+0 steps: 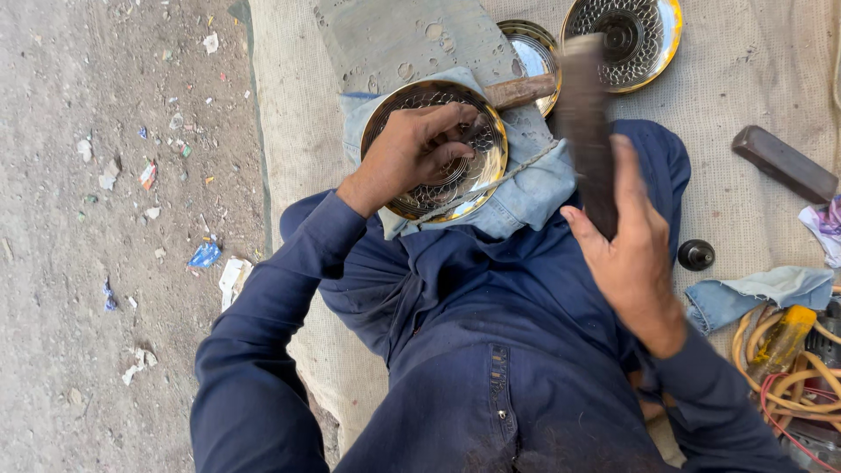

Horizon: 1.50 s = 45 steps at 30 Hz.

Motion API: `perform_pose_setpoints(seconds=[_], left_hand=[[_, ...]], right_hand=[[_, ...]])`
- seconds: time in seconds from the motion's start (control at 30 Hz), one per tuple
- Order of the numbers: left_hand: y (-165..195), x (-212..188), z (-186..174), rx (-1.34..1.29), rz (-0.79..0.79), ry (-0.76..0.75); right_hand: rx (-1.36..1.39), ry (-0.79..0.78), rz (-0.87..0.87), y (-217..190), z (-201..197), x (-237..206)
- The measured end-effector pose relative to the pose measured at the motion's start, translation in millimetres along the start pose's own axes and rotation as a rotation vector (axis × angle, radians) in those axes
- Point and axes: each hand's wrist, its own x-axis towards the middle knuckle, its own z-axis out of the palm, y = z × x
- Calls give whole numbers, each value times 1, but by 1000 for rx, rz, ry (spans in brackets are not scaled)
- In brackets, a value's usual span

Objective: The person sits on the ground with a decorative perforated brass plate resting on a cloth pad on their lap. They hold a punch against the plate's surface and repeatedly strike it with a heavy hammer, repositioning the punch to work the pattern, and at times use a small red-marked tool on the plate.

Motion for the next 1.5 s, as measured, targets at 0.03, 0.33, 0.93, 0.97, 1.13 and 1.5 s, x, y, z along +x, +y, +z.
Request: perform_pose_setpoints(seconds=[0.03,0.33,0.93,0.97,1.13,1.5], left_hand=[[-2,-1,2,-36,-61,-9],[-14,-4,10,57,53,3],[-11,17,6,47,74,-158],[-11,18,6,35,93,-169],[-10,16,3,13,191,-113],[-33,-80,42,-773,-136,1327]], right_hand=[[-76,-64,15,-1,-3,5],[201,153,-1,12,14,0],[119,6,109,5,29,-35],[153,42,163,5,30,-37],[21,6,49,7,30,-38],[625,7,227,-11,58,17]])
